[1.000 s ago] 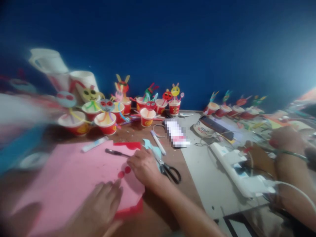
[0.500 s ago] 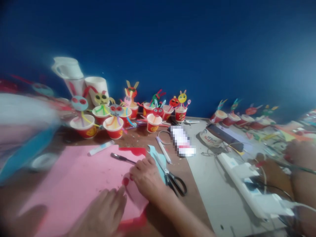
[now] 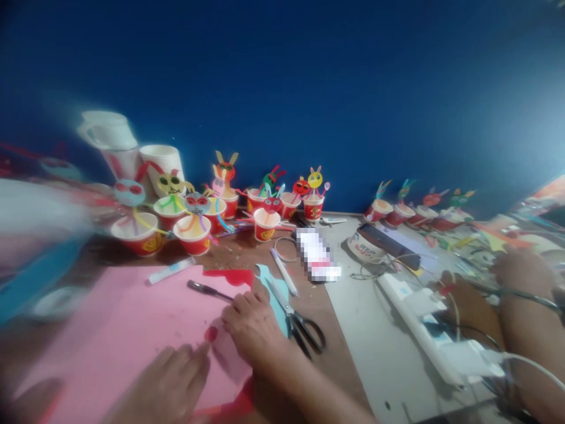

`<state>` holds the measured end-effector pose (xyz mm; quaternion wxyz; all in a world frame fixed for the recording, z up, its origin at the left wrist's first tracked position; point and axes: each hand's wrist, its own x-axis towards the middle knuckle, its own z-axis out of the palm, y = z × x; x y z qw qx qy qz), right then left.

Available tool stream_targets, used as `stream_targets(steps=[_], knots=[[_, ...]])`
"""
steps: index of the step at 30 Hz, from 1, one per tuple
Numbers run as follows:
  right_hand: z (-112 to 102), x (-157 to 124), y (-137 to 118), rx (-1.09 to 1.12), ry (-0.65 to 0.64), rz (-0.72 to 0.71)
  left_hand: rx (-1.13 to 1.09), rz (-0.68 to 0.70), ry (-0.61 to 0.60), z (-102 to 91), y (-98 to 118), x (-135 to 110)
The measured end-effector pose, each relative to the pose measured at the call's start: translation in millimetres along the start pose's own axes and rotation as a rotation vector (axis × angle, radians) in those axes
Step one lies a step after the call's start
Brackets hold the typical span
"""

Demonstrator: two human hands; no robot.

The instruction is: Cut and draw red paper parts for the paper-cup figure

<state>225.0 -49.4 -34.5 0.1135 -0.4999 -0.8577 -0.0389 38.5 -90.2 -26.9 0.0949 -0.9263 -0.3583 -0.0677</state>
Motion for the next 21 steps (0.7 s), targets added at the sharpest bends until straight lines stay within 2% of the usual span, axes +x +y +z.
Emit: stream_targets(steps=[7,13,15,18,21], knots=[[-3.5,1.1,0.2,0.015,-0.009,-0.016,-0.054,-0.026,-0.058,16.7,2.1,-5.3],[-4.3,0.8,-1.2,-0.013,-0.068,-0.014,-0.05,0.035,-0.119,27.2,3.6,-7.4],[-5.7,0.9,-0.5,0.001,-0.096,-0.021,-0.054,0.039,-0.188,20.6,4.2,-6.7],[-9.7,1.0,2.2,0.052,-0.129,-0.033,-0.058,0.086,-0.331,-0.9,4.9,-2.0],[-13.1,0.9,5.0,0.103,-0.051,0.035,-0.066,0.119,-0.429,-21.5,3.5,4.6]])
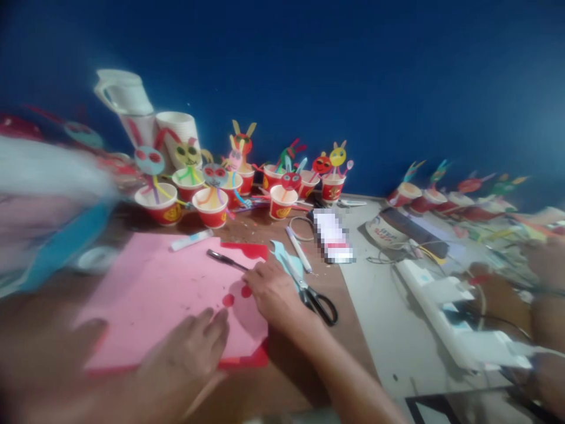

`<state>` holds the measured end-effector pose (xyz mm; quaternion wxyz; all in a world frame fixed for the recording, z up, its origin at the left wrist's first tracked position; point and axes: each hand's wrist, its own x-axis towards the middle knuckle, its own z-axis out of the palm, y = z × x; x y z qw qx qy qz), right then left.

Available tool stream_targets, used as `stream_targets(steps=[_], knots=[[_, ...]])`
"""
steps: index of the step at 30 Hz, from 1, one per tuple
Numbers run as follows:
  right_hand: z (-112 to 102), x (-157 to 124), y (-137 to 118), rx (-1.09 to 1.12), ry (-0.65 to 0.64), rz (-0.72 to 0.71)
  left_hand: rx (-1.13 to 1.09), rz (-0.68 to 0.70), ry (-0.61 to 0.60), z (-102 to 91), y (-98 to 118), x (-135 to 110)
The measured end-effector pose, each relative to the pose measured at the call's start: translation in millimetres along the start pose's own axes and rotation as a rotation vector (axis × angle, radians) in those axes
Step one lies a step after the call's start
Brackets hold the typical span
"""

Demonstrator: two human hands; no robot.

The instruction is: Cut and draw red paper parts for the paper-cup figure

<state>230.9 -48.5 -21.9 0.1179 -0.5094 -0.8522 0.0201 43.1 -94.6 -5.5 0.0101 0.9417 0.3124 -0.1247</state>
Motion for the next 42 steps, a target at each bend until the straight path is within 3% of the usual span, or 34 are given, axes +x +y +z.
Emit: stream_targets(steps=[3,11,19,26,31,36,42], knots=[[0.0,-0.6,0.3,0.023,0.027,-0.001,0.001,0.019,-0.014,-8.4,-2.0,-0.9],[1.8,-0.7,-3.2,-0.029,-0.023,-0.019,0.055,0.05,0.051,-4.3,-3.0,-3.7],[-7.6,-2.0,-3.7,0.097,-0.043,0.004,0.154,0.017,0.216,12.2,-0.5,-6.5],[-6.2,-2.8,-3.0,-0.023,-0.055,-0.026,0.131,0.042,0.177,4.6,-2.3,-4.7],[-2.0,-4.9,-8.8,-0.003,-0.018,-0.132,0.065,-0.037,0.17,25.8,0.3,3.3],[1.6,-4.1,-8.6,-0.005,0.013,-0.093,0.031,-0.025,0.176,55.3,-2.2,14.8],[-2.6,-2.7,-12.5,0.145,-0.062,-0.019,0.064,-0.069,0.242,48.7,0.5,12.8]])
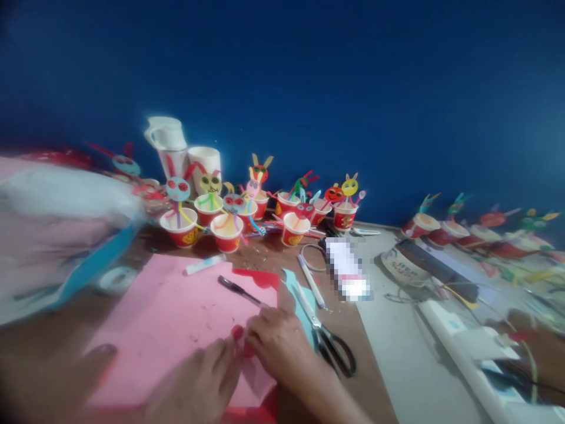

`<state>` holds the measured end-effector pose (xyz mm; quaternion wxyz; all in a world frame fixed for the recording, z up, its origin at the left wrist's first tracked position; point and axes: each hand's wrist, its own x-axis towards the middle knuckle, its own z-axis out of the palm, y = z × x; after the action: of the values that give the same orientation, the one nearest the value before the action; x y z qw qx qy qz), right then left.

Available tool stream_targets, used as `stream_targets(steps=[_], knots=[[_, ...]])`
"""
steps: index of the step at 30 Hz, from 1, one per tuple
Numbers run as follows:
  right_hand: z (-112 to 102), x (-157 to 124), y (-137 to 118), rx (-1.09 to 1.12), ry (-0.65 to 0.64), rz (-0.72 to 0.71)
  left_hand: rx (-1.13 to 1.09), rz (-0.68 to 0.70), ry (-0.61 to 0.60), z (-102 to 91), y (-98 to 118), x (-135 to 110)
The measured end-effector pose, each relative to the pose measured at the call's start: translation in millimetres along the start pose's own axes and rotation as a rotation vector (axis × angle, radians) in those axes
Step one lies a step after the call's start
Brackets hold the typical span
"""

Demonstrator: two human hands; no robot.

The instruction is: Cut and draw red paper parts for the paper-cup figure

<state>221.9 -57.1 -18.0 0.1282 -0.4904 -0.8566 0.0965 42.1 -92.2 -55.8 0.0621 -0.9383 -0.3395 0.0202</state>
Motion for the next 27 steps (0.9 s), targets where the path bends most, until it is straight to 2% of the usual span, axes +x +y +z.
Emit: stream_targets(steps=[4,10,14,17,22,27], knots=[[-3.0,-1.2,4.5,0.077,0.085,0.081,0.029,-0.034,0.04,-9.6,-0.4,0.4],[-10.6,-1.8,21.6,0.089,0.266,0.176,-0.053,0.08,-0.119,-9.6,-2.6,3.6],[-14.9,-0.5,35.8,0.03,0.305,0.238,-0.03,0.068,-0.082,-8.8,0.3,-1.0],[-11.8,1.5,39.0,-0.019,0.306,0.258,-0.001,0.08,-0.035,-6.0,3.0,-4.3],[0.5,6.0,31.0,-0.087,0.209,0.222,-0.005,0.077,-0.038,-1.8,6.0,-5.5],[9.4,8.3,27.6,-0.145,0.192,0.197,0.004,0.091,0.002,-2.4,6.0,-5.7]])
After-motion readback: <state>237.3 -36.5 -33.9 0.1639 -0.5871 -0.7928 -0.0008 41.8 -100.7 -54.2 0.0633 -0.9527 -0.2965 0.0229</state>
